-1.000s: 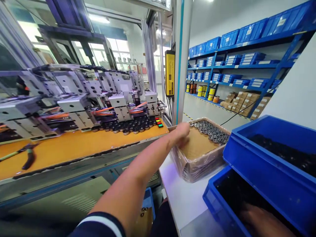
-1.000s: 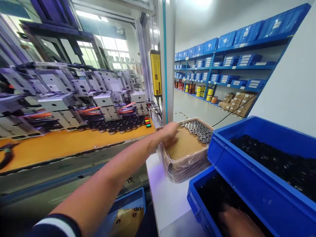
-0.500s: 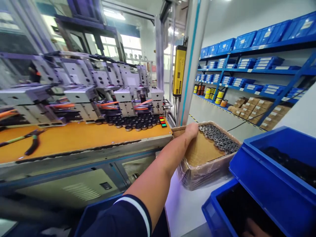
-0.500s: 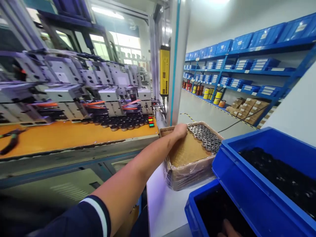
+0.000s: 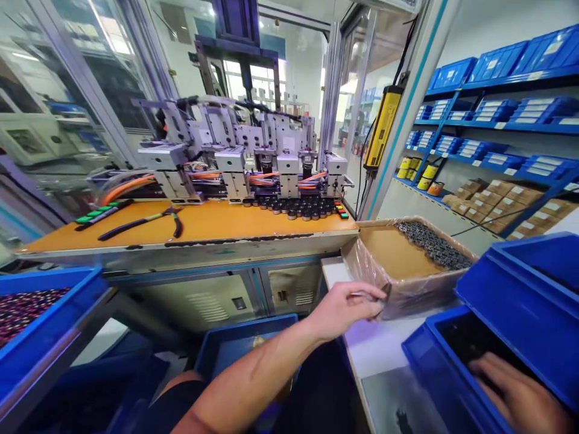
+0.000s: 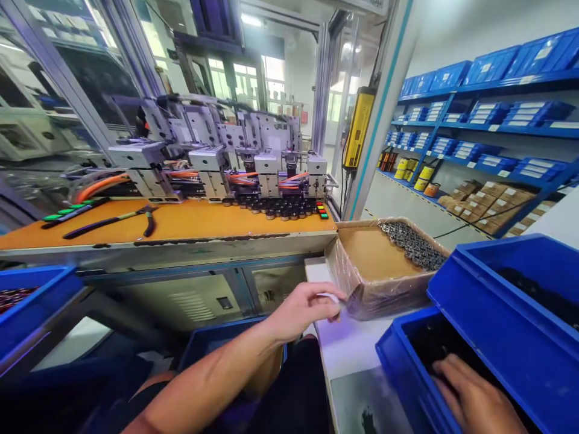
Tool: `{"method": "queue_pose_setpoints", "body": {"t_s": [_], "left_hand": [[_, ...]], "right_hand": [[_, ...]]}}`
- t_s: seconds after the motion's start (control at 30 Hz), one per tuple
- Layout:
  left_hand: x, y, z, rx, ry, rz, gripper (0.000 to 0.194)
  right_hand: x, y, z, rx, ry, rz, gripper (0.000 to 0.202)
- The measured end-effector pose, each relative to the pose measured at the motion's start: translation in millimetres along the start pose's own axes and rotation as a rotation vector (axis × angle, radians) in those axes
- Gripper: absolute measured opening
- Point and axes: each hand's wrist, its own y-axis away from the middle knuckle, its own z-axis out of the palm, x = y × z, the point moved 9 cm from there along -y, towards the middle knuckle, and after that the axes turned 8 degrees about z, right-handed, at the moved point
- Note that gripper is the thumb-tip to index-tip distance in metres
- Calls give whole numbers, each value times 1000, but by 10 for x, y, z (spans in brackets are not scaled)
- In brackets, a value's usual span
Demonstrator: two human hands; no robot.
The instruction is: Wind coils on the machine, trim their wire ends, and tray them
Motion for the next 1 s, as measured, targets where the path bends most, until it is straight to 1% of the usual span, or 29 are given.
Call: {"method": "queue_pose_setpoints", "body": {"t_s": [0.07,0.13,0.17,0.23,0.27,0.3,0.37,0.43,0.5,0.57,0.67,0.8,0.9,1.0], "left_hand": [[-73,403,-119,98,270,-54,39],[-71,662,-156,137,355,-66,44],[-40,747,-150,141,365,-58,43],[72,862,-111,137,351,-12,40],[142,905,-90,137,335,24,39],[209,945,-69,138,317,61,37],[305,1023,-22,132,288,115,35],[335,1091,29,115,282,137,35],[318,1141,73,100,280,137,37],[291,1167,97,104,283,138,38],[277,1171,110,126,285,156,37],[309,1155,99,151,251,186,36],[288,1144,83,175,257,147,38],[242,1133,116,167,327,89,39]], "right_hand": [[-327,-216,-269,47,-46,-24,23],[-735,-432,-535,99,-103,-26,18],[-1005,-515,-642,118,-156,-77,12],[-1597,-610,-729,69,-298,-236,2],[-1855,-624,-737,49,-336,-294,2],[-2075,-617,-753,60,-374,-344,1],[-2361,-574,-751,90,-453,-385,2],[-2482,-513,-713,106,-516,-390,3],[-2508,-454,-663,102,-536,-393,3],[-2501,-408,-638,104,-524,-409,4],[-2475,-384,-658,125,-510,-419,7],[-2399,-416,-686,135,-529,-363,15],[-2377,-404,-687,144,-484,-374,19],[-2376,-382,-705,149,-467,-406,18]]}}
